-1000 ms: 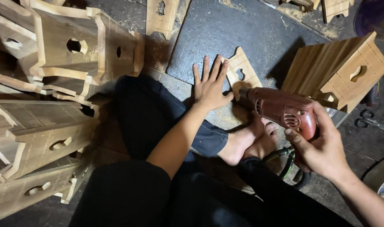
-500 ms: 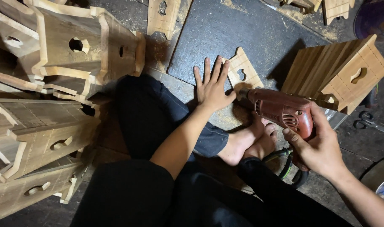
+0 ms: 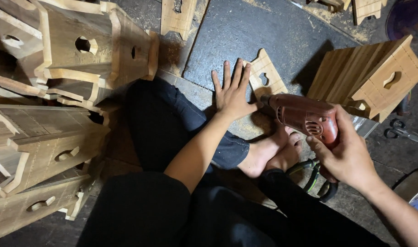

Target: Drilling holes into small wooden panels using a hand-held power drill in a workshop environment.

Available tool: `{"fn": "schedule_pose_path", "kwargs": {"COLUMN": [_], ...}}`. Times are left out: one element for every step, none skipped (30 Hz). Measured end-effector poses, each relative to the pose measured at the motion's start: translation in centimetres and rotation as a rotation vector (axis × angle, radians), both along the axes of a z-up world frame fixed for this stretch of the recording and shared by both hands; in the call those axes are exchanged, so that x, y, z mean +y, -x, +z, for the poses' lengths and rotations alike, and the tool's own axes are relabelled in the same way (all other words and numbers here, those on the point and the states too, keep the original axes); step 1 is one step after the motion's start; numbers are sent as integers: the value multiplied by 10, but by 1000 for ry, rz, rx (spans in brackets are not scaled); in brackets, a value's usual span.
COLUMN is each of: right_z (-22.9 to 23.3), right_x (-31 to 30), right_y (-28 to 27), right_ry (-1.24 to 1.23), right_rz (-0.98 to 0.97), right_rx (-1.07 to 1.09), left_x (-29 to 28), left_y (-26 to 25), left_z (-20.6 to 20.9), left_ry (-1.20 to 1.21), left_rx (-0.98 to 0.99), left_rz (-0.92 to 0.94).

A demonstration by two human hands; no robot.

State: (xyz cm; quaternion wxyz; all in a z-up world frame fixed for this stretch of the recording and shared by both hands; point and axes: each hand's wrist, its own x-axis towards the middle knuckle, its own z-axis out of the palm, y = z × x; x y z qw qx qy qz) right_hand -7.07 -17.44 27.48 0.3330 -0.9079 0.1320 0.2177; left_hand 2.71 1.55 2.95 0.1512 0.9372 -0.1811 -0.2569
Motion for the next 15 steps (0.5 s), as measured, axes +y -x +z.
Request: {"fn": "schedule_pose_path", "kwargs": {"right_z": [4, 9, 9, 9, 10, 10, 10, 10, 10, 11, 12, 13, 13, 13, 12], "right_x": [6, 13, 15, 18, 20, 22, 23, 25, 29, 32, 35, 36, 36, 37, 31], "right_y": [-4, -8, -11, -14, -17, -18, -20, -23, -24, -26, -28, -29, -29, -31, -26], "right_ry": [61, 122, 120, 146, 171, 171, 180, 188, 187, 201, 215, 221, 227, 233, 239], "right_rz": [-28, -55, -54, -52, -49, -53, -39, -28, -33, -18, -3, -5, -34, -57, -52], "right_rx": [72, 145, 148, 193, 237, 241, 277, 308, 306, 314, 322, 323, 334, 342, 339], "left_x": [0, 0, 0, 0, -1, -1, -2, -3, -3, -3, -3, -4, -4, -4, -3], "left_y": [0, 1, 1, 1, 1, 1, 1, -3, -1, 1, 3, 3, 3, 2, 3], "left_z": [0, 1, -1, -2, -3, -1, 2, 5, 4, 3, 1, 2, 2, 2, 6], "left_ry": [-18, -37, -39, -40, -42, -42, -51, -59, -58, -33, -6, 0, 1, 1, 6], "left_rx": [-4, -6, -3, 0, 2, 5, 35, 59, 56, 40, 24, 24, 31, 35, 33], "left_rz": [-12, -24, -24, -22, -21, -25, -22, -19, -24, 2, 28, 27, 28, 36, 42]}}
